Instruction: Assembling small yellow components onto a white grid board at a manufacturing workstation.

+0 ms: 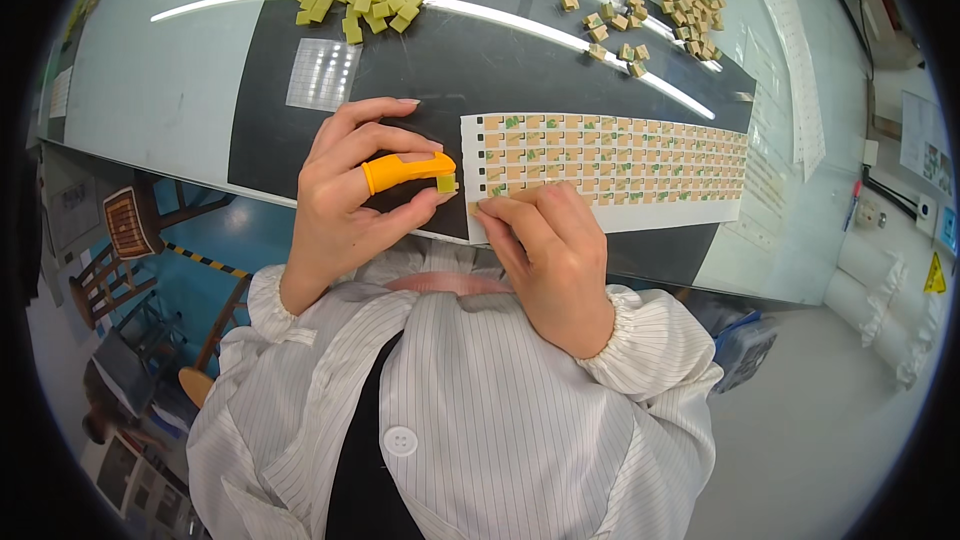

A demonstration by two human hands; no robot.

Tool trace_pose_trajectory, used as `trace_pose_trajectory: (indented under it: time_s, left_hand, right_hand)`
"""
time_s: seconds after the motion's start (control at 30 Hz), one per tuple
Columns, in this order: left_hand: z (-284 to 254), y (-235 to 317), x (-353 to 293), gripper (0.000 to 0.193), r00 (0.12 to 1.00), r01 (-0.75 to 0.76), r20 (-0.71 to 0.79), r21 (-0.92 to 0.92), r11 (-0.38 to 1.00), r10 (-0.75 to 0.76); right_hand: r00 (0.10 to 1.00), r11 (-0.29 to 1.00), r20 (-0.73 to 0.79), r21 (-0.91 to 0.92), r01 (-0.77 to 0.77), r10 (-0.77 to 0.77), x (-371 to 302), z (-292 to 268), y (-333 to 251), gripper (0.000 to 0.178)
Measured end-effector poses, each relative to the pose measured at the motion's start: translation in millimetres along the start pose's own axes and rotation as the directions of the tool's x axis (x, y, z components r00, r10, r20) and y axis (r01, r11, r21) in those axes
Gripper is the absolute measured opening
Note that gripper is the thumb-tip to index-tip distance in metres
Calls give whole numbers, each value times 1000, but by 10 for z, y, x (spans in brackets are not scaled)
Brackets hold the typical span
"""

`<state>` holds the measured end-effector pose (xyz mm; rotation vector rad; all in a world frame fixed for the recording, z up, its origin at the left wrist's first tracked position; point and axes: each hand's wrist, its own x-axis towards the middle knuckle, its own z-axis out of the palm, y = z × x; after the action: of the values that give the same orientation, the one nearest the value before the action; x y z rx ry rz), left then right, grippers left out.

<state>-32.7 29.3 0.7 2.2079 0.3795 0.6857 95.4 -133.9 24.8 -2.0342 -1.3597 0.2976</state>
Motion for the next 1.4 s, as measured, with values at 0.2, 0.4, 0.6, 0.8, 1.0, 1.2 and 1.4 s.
trace_pose_trajectory:
  time_s: [0.2, 0.4, 0.6, 0.8, 1.0, 1.2, 1.4]
  left_hand:
    - [5, 5, 1, 26, 1000, 11, 4, 3, 1000, -11]
    - [6, 5, 5, 28, 1000, 11, 15, -2, 1000, -11]
    - [-12, 10, 12, 29, 1000, 20, 19, -13, 1000, -20]
    - [-6, -7, 3, 29, 1000, 8, 16, -9, 1000, -7]
    - [10, -6, 12, 24, 1000, 1, 2, 0, 1000, -1]
    - [5, -19, 15, 23, 1000, -5, -4, 5, 1000, 5]
    - [1, -14, 11, 22, 1000, 2, -1, 10, 1000, -2]
  right_hand:
    - [1000, 1000, -20, -10, -24, 23, -3, 9, 7, 17]
    - [999, 999, 35, 18, -28, 27, 45, -47, 22, 16]
    - [940, 905, 269, 313, -290, 209, 221, -250, 8, 10]
    - [632, 402, 696, 500, -767, 340, 628, -307, 53, 17]
    - [593, 366, 752, 486, -794, 287, 710, -269, 101, 16]
    - [579, 368, 757, 467, -804, 304, 723, -260, 63, 15]
    - [577, 364, 747, 463, -808, 329, 714, -253, 35, 14]
